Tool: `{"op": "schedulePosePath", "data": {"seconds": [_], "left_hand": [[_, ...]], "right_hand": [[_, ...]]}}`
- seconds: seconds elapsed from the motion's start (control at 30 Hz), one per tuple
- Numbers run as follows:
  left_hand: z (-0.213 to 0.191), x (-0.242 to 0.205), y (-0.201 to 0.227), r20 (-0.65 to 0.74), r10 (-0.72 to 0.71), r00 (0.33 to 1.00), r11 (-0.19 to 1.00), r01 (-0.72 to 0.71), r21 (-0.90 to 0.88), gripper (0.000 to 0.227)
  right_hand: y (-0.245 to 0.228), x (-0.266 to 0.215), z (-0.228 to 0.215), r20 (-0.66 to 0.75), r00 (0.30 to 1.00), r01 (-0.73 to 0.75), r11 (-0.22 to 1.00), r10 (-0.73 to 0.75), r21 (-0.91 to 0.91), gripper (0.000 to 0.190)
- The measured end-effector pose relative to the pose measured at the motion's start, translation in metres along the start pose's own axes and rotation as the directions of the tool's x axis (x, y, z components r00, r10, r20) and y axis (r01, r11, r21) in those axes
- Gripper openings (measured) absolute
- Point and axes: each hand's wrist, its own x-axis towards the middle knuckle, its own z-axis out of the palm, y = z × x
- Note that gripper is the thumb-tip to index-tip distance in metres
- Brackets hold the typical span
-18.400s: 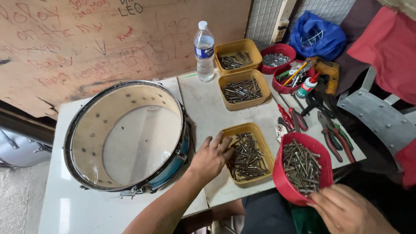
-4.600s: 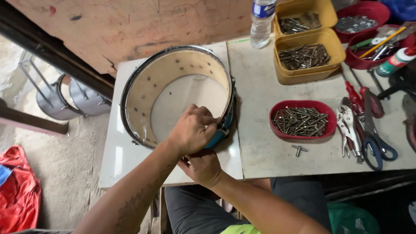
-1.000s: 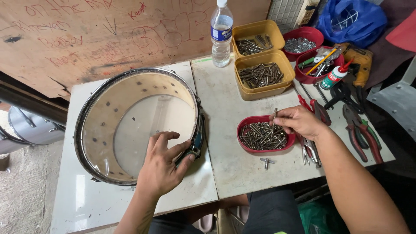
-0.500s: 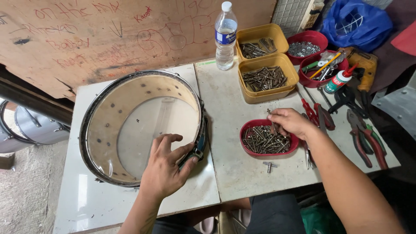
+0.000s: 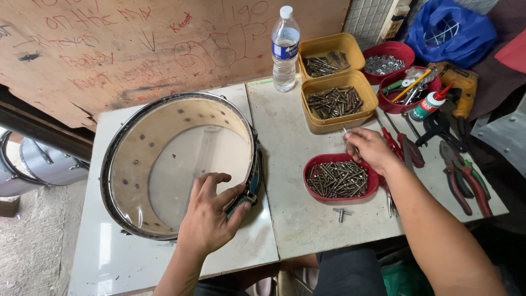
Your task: The person is assembling a drum by inserting metal tension rods into the lugs around the drum shell. They pick up rods from a yellow container and manually screw them into place to secure the drum head.
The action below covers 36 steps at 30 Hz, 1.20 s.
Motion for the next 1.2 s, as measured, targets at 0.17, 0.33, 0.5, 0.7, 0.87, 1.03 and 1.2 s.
{"op": "schedulePosePath", "data": {"seconds": [0.17, 0.33, 0.5, 0.7, 0.87, 1.03, 1.2], "left_hand": [[0.001, 0.0, -0.001, -0.035, 0.044, 0.998, 0.999, -0.043, 0.022, 0.038], [0.008, -0.004, 0.004, -0.133, 0.124, 0.983, 0.987, -0.109, 0.119, 0.036], [0.017, 0.015, 0.043, -0.384, 0.269, 0.883, 0.931, -0.137, 0.339, 0.023], [0.123, 0.08, 0.068, -0.369, -0.025, 0.929, 0.986, -0.037, -0.16, 0.019], [0.208, 0.17, 0.037, 0.036, -0.464, 0.885, 0.791, 0.432, -0.434, 0.044], [0.231, 0.208, 0.036, 0.216, -0.566, 0.796, 0.639, 0.589, -0.495, 0.051], [0.237, 0.235, 0.024, 0.215, -0.625, 0.751, 0.673, 0.657, -0.338, 0.061]], "right_hand": [[0.022, 0.021, -0.015, -0.045, 0.999, 0.03, 0.99, -0.024, 0.136, 0.012], [0.019, 0.001, -0.022, -0.11, 0.994, 0.018, 0.988, -0.001, 0.152, 0.011], [0.014, -0.03, -0.027, -0.16, 0.987, -0.029, 1.0, 0.03, 0.013, 0.023], [0.073, -0.008, -0.04, -0.167, 0.983, 0.123, 0.955, -0.079, 0.271, 0.025], [0.079, -0.009, -0.038, -0.157, 0.986, 0.104, 0.949, -0.058, 0.299, 0.027], [0.056, 0.008, -0.044, -0.168, 0.983, 0.131, 0.936, -0.079, 0.326, 0.027], [0.029, 0.025, -0.045, -0.174, 0.973, 0.188, 0.957, -0.151, 0.221, 0.024]]}}
